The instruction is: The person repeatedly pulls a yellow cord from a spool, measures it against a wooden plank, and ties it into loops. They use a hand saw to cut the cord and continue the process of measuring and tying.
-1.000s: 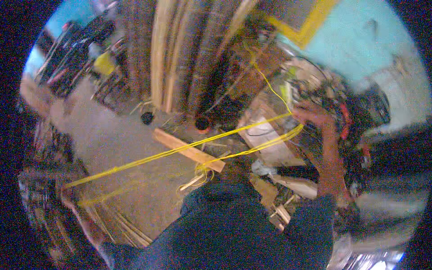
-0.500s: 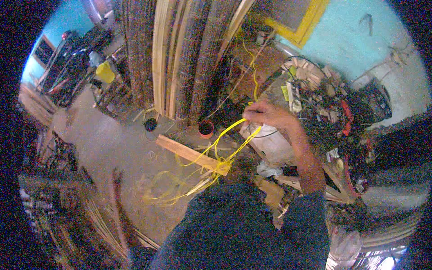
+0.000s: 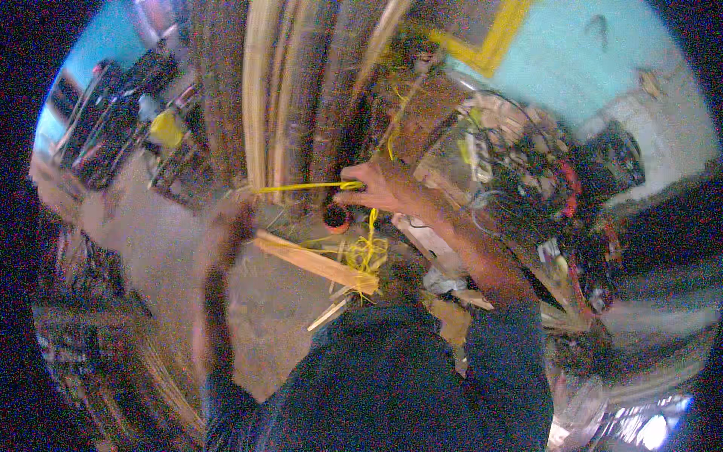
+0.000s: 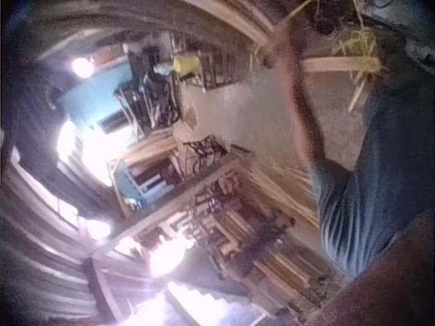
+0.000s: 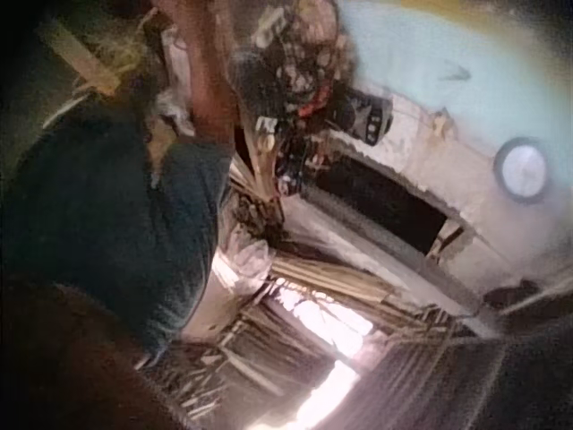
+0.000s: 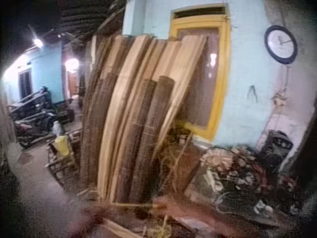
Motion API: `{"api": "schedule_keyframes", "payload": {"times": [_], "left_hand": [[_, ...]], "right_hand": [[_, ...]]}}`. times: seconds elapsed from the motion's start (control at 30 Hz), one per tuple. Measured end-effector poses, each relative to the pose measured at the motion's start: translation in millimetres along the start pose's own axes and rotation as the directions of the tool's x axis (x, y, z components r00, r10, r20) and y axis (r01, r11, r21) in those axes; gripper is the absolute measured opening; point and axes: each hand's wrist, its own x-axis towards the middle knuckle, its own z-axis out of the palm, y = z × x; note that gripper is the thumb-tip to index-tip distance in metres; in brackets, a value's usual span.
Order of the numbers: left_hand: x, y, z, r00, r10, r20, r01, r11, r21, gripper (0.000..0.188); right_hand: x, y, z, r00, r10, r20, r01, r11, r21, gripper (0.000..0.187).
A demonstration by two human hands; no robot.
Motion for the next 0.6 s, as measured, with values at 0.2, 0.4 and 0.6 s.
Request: {"api": "schedule_keyframes", "payload": {"times": [0.2, 0.4, 0.6], "left_hand": [[-35, -78, -240, 0.822, 0.095, -0.561, 0.028, 0.978, 0.207, 0.021], [-64, -177, -293, 0.87, -0.093, -0.485, 0.263, 0.919, 0.295, 0.018], [-55, -5, -117, 0.976, 0.033, 0.216, -0.148, 0.825, 0.545, 0.018]], "right_hand": [[-87, 153, 51, 0.905, 0.215, -0.366, -0.298, 0.936, -0.188, 0.028], [-178, 221, 95, 0.774, 0.45, 0.446, -0.401, 0.893, -0.204, 0.084], [21, -22, 44, 0.927, -0.277, -0.254, 0.366, 0.815, 0.448, 0.071]]}}
